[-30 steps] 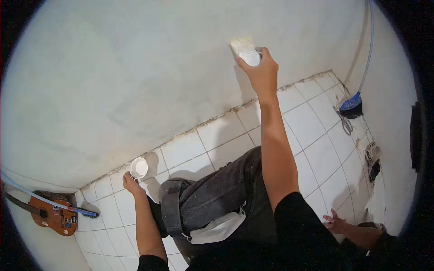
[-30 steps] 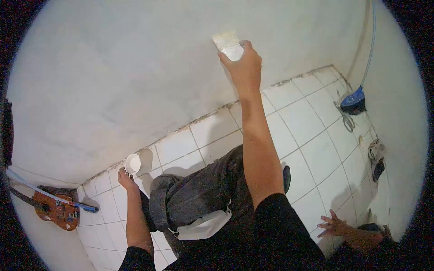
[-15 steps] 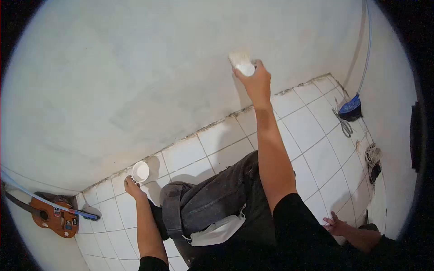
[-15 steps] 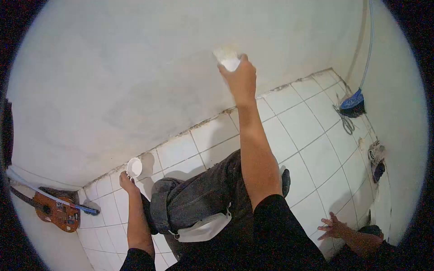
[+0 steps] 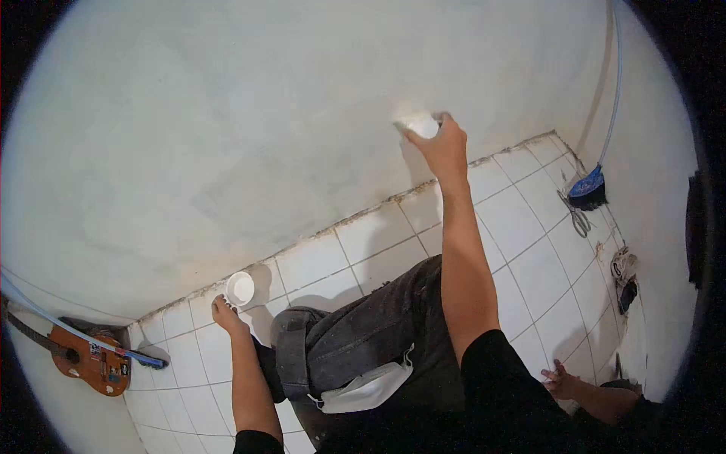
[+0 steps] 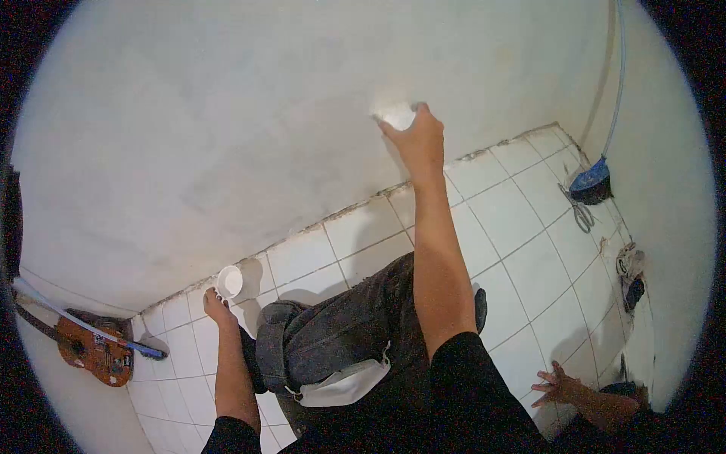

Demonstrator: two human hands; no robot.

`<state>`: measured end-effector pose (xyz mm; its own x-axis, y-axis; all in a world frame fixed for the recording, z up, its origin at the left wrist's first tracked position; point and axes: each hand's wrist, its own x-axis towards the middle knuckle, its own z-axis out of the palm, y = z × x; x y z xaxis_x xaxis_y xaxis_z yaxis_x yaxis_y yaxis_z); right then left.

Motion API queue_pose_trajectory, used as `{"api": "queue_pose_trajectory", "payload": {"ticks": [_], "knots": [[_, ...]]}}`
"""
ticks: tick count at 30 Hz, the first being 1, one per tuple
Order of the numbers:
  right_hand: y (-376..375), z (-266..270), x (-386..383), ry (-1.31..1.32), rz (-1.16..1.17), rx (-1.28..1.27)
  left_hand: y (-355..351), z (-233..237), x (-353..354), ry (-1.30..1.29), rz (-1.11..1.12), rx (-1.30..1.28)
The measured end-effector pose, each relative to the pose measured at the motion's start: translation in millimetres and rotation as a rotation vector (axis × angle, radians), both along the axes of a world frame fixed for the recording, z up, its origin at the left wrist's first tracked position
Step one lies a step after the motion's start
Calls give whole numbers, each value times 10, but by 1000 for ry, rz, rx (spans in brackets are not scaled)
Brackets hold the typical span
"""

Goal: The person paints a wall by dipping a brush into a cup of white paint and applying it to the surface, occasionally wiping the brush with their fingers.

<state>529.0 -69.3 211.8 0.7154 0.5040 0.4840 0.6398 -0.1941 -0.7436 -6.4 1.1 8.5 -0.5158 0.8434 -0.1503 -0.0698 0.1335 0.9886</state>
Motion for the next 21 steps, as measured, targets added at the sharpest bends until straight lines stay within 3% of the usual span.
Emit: {"api": "queue_pose_trajectory", "payload": {"ticks": [4,5,9,11,14,21], "knots": [[3,173,-48,-62,-36,164,7,47,71,22,61,22],[-56,264,-89,94,35,214,5,38,66,30,61,15],[-51,355,-110,67,10,300,-5,41,70,18,30,34],[45,118,-71,37,13,54,-9,99,129,5,48,26],[226,-302,-27,73,-7,-82,30,-11,-9,-7,43,21],[176,-708,35,96,22,-304,-4,45,69,20,64,27]]}}
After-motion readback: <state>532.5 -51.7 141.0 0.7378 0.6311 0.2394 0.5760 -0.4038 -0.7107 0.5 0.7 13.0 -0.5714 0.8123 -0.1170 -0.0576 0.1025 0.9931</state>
